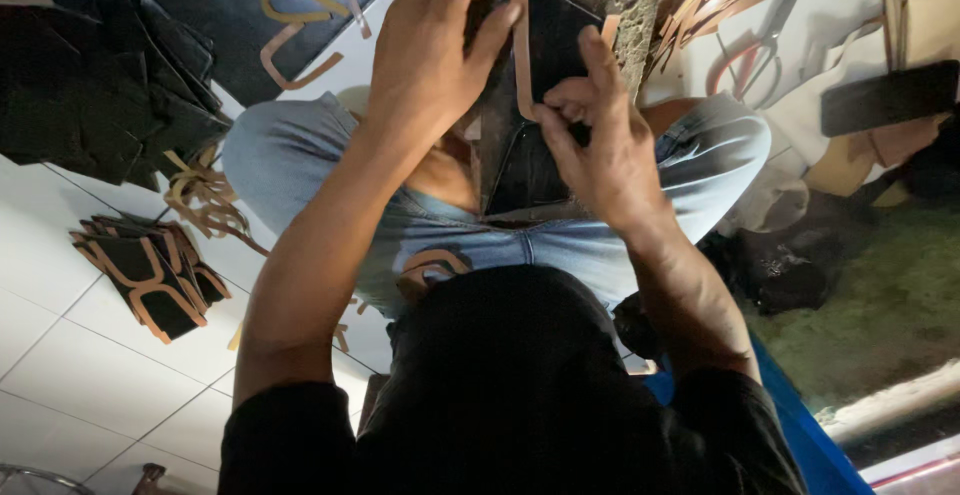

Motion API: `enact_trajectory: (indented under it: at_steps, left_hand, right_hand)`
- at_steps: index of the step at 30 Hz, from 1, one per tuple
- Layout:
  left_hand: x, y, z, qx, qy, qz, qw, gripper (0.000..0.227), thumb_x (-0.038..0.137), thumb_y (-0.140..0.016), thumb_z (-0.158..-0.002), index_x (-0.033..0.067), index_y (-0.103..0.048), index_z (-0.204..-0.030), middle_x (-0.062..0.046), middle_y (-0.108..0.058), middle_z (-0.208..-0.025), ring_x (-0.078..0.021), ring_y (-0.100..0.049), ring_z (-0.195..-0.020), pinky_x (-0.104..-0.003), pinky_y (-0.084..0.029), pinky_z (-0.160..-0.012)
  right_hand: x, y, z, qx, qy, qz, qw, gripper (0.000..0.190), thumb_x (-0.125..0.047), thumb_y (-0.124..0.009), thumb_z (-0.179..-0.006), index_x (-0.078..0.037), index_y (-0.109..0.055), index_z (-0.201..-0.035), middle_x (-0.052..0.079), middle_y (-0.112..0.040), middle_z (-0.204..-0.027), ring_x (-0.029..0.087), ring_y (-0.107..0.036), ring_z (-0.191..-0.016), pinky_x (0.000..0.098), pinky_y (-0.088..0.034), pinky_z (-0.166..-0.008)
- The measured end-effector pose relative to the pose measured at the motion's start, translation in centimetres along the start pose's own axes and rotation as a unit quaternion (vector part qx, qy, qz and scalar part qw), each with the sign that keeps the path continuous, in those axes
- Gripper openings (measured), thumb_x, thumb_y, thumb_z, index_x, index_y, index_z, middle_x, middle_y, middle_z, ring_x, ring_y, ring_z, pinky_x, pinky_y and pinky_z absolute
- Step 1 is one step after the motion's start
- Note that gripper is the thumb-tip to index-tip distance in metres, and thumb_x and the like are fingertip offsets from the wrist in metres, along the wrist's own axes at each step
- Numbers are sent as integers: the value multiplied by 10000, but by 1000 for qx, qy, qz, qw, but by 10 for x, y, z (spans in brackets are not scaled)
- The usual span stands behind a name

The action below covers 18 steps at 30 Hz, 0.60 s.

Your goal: The person sits on the floor and repeatedly applies a light-colored U-shaped strip to the edge of a black shoe sole piece. They press the strip into place, then remove it and repeat the process on the same or similar sole pieces.

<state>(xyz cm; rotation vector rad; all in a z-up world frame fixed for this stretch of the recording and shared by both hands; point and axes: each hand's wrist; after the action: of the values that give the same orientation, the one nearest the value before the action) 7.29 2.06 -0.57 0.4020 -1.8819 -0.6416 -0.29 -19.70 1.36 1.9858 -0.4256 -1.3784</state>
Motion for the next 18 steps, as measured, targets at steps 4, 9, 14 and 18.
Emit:
enact_trajectory:
  at_steps: [4, 9, 14, 18]
  left_hand:
    - [2, -3, -6, 11, -10, -50, 999, 256, 207, -814, -1018, 76, -613, -1107, -93, -640, -1054, -273, -666, -834, -425, -514, -703]
    - [7, -4, -11, 19, -11, 6, 1000, 163, 168, -800, -1021, 100, -652, -1005, -55, -653, -997, -252, -680, -854, -406, -532, -729]
    - [5, -7, -16, 15, -17, 35, 999, 150, 179, -797, -1012, 105, -666, -1018, -30, -679, -921, -243, -679, -787, -397, -523, -682]
    - [-1, -8, -22, -6, -15, 18, 1000, 170, 216, -798, -1001, 109, -667, -1000, -12, -695, -849, -229, -681, -722, -395, -514, -627]
  right_hand:
    - [-7, -2, -1, -18, -54, 10, 998, 933, 2, -817, -1022, -103, -148, -1663, 75, -703, -1067, 173, -679, -918, 286, -597, -825]
    - [-11, 0, -1, -34, -74, 2, 997, 902, -12, -807, -1049, -83, -149, -1663, 45, -694, -1014, 138, -675, -885, 261, -600, -843]
    - [-15, -2, 1, -31, -121, 26, 992, 890, -44, -824, -1039, -78, -190, -1664, 54, -689, -1011, 142, -672, -878, 294, -607, -882]
    - [-14, -2, -1, -31, -74, 36, 996, 865, -28, -794, -1042, -69, -181, -1652, 91, -712, -1158, 171, -660, -907, 285, -595, -848]
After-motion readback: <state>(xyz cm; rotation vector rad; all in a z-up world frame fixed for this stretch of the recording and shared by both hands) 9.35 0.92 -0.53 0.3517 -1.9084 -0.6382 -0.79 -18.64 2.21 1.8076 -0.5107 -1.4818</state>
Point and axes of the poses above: each hand's wrist, its own z-axis away from the middle knuckle, its own y-axis out of the back of the hand, x = y × z
